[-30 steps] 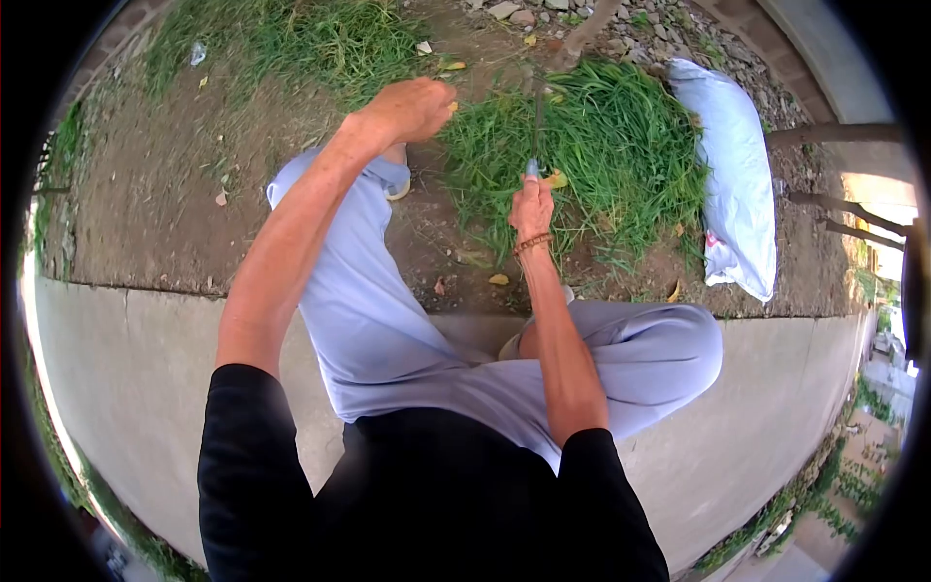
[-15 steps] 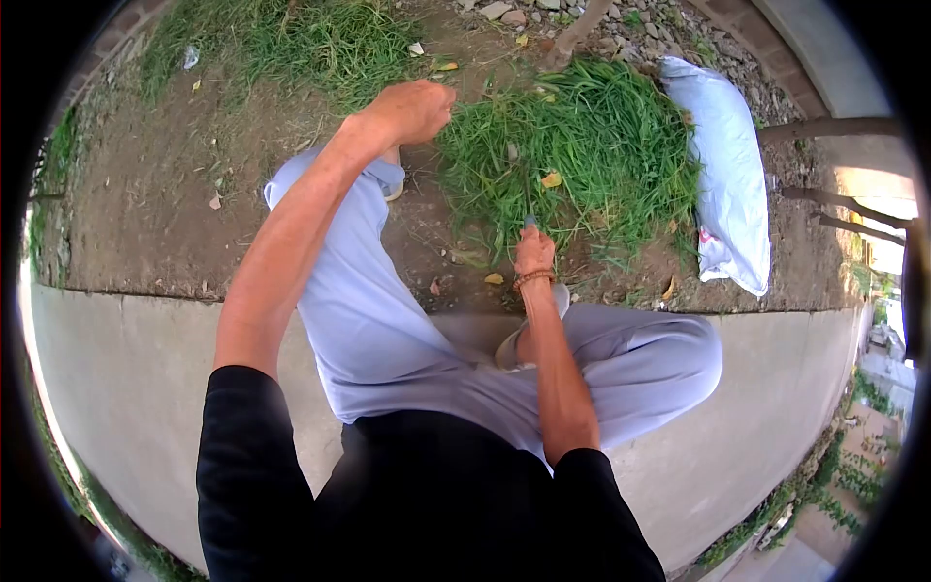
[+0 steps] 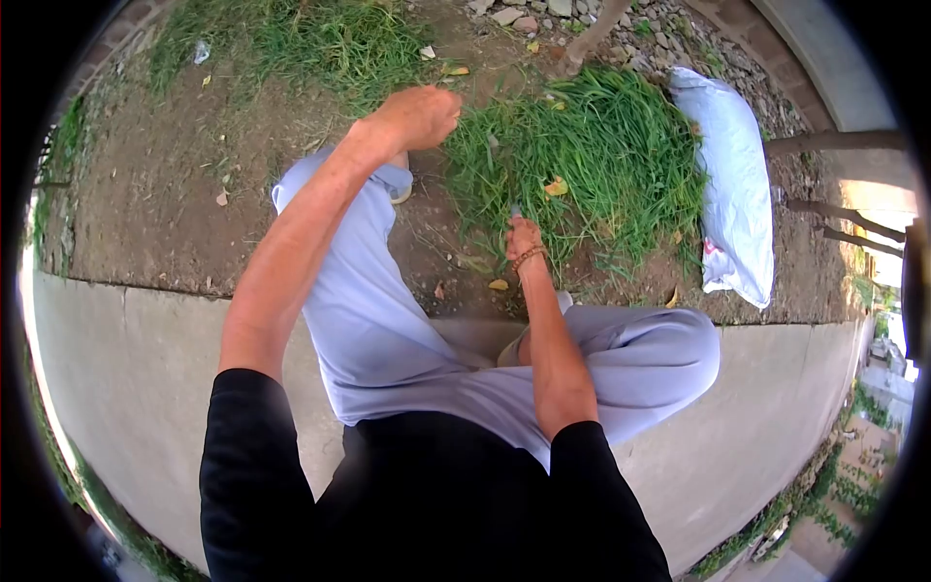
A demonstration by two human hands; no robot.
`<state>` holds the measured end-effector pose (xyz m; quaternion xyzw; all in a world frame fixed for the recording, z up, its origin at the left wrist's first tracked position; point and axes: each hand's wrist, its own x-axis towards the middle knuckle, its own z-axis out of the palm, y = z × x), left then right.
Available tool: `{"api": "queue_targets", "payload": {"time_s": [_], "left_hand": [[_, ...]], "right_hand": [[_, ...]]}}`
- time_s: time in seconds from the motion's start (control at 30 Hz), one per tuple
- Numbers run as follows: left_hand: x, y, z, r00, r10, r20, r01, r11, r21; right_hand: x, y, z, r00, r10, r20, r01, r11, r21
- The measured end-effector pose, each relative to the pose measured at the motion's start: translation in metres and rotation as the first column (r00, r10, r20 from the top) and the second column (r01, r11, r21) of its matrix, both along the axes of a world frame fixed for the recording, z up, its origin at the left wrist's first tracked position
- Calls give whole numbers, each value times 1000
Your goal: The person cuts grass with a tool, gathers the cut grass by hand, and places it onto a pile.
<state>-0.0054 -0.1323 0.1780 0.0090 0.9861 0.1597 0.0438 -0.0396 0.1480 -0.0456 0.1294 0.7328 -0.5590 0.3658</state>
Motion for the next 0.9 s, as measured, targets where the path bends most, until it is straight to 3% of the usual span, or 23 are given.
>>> {"api": "queue_targets", "payload": {"time_s": [0.03,0.07,0.1,0.13,0.17,0.3,0.4,0.47,0.5,0.57,0.6,0.67,0.7,0.73,0.8,0.83,0.9], "left_hand": [[1,0,-1,1000,-1,-16,1,1000,0],[1,-1,-3,999,-2,-34,2,1000,0],[1,-2,-3,999,-2,-33,2,1000,3],[2,-1,-4,998,13,-61,-12,1000,24],[2,0,-4,996,25,-91,-21,999,42],[1,4,5,999,18,-35,-17,1000,25],[2,3,3,997,-13,-79,14,1000,17],[2,4,4,994,-31,-106,33,999,21],[1,3,3,994,-30,-105,33,999,20],[1,2,-1,989,-41,-145,45,998,31],[1,1,-2,989,-40,-144,44,999,28],[1,0,-4,992,-27,-124,34,998,50],[1,0,-1,992,-25,-127,31,998,46],[2,2,0,993,-22,-115,27,999,43],[4,3,2,995,-19,-102,23,999,45],[2,2,3,996,-9,-91,13,999,43],[3,5,1,997,-5,-74,9,999,48]], "right_hand": [[5,3,9,980,-184,75,184,983,10],[1,10,-15,980,-182,74,182,983,11],[-5,28,-71,978,-141,-156,155,985,80],[0,30,-64,925,-79,-372,146,977,155],[8,38,-56,882,-72,-465,202,951,236],[23,22,-17,886,-45,-461,219,917,334],[18,1,5,889,-137,-437,257,939,229],[12,-15,28,853,-237,-464,264,965,-8],[8,-24,38,854,-237,-464,263,965,-8],[1,-38,52,912,-280,-300,240,957,-166],[0,-40,45,912,-280,-299,238,956,-169],[-2,-37,20,979,-195,-63,167,938,-304],[-4,-29,13,989,-129,75,143,966,-213],[-2,-21,12,989,-128,76,141,966,-215],[6,-1,12,1000,-26,-4,27,998,55],[8,8,8,1000,-26,-9,26,998,57],[16,27,-6,981,-180,-77,183,983,26]]}}
